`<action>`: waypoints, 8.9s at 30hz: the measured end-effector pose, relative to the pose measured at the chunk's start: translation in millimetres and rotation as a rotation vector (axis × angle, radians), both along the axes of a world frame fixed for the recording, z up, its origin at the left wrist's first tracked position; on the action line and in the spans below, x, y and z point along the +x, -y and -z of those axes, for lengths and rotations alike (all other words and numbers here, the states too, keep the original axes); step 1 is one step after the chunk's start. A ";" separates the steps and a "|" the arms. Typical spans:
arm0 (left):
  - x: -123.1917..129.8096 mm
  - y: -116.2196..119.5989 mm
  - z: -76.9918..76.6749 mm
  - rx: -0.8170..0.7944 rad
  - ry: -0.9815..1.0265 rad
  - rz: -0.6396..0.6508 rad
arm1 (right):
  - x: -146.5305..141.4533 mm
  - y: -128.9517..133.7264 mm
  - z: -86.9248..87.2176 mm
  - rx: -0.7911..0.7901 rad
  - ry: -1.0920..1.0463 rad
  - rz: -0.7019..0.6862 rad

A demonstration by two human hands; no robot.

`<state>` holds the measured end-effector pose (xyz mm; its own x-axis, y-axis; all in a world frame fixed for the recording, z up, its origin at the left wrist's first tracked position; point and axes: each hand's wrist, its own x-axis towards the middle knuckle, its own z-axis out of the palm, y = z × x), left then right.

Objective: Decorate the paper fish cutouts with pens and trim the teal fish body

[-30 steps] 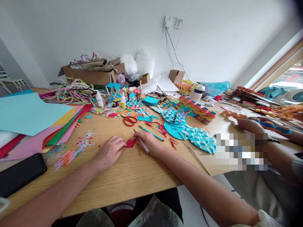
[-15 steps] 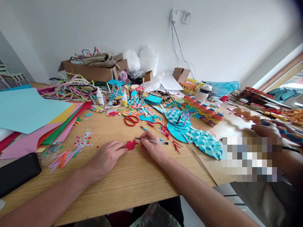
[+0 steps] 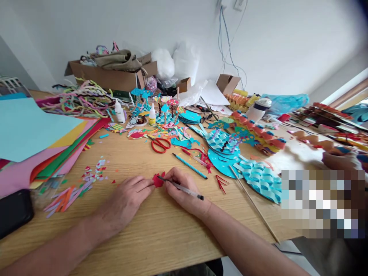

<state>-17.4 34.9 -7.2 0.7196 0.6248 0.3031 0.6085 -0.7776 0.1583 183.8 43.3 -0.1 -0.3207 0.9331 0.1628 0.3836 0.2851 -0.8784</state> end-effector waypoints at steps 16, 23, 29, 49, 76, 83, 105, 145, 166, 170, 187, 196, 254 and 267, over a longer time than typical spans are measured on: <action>-0.3 0.2 4.7 0.048 -0.023 0.002 | -3.5 0.5 -5.5 -0.023 0.052 -0.068; 0.1 0.3 2.7 0.093 -0.052 0.000 | -2.8 0.3 -5.4 0.011 0.088 -0.072; 2.0 1.2 -2.0 0.050 -0.052 -0.009 | -2.9 0.1 -3.7 0.039 0.109 -0.066; 0.2 0.2 3.2 0.080 -0.020 0.000 | -2.9 1.4 -4.3 0.044 0.154 -0.023; 0.0 0.6 2.5 0.048 -0.027 -0.017 | -1.3 1.9 -3.5 0.029 0.088 0.065; 1.6 0.8 -1.7 0.033 -0.012 -0.003 | -3.0 1.6 -6.9 -0.004 0.089 -0.011; 1.8 0.0 -1.2 0.046 -0.032 -0.018 | -2.6 0.5 -4.4 0.024 0.122 0.007; 0.0 1.1 8.4 0.054 -0.042 -0.008 | -5.8 1.4 -5.3 0.028 0.166 0.006; 0.8 -0.7 8.9 0.069 -0.035 -0.012 | -3.7 -0.9 1.2 0.032 0.044 0.083; 1.6 -0.2 8.3 0.078 -0.010 -0.043 | -5.1 -2.1 -0.4 -0.085 -0.125 0.069; 1.2 0.4 -7.8 -0.004 -0.037 -0.027 | -9.9 0.7 -1.9 -0.004 0.083 0.020; 2.1 -0.4 -2.9 0.020 -0.028 -0.027 | -10.8 0.5 -0.5 0.018 0.102 0.026; 2.1 1.4 -4.7 0.069 -0.057 -0.018 | -8.0 -2.0 5.9 0.006 0.006 0.028; 4.9 2.7 -3.9 0.179 -0.069 -0.003 | -8.5 -2.4 4.2 0.020 0.084 0.021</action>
<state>-12.5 32.2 -3.3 0.7405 0.5678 0.3597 0.6158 -0.7875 -0.0247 175.3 45.7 -4.3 -0.3147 0.9365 0.1550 0.4614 0.2936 -0.8372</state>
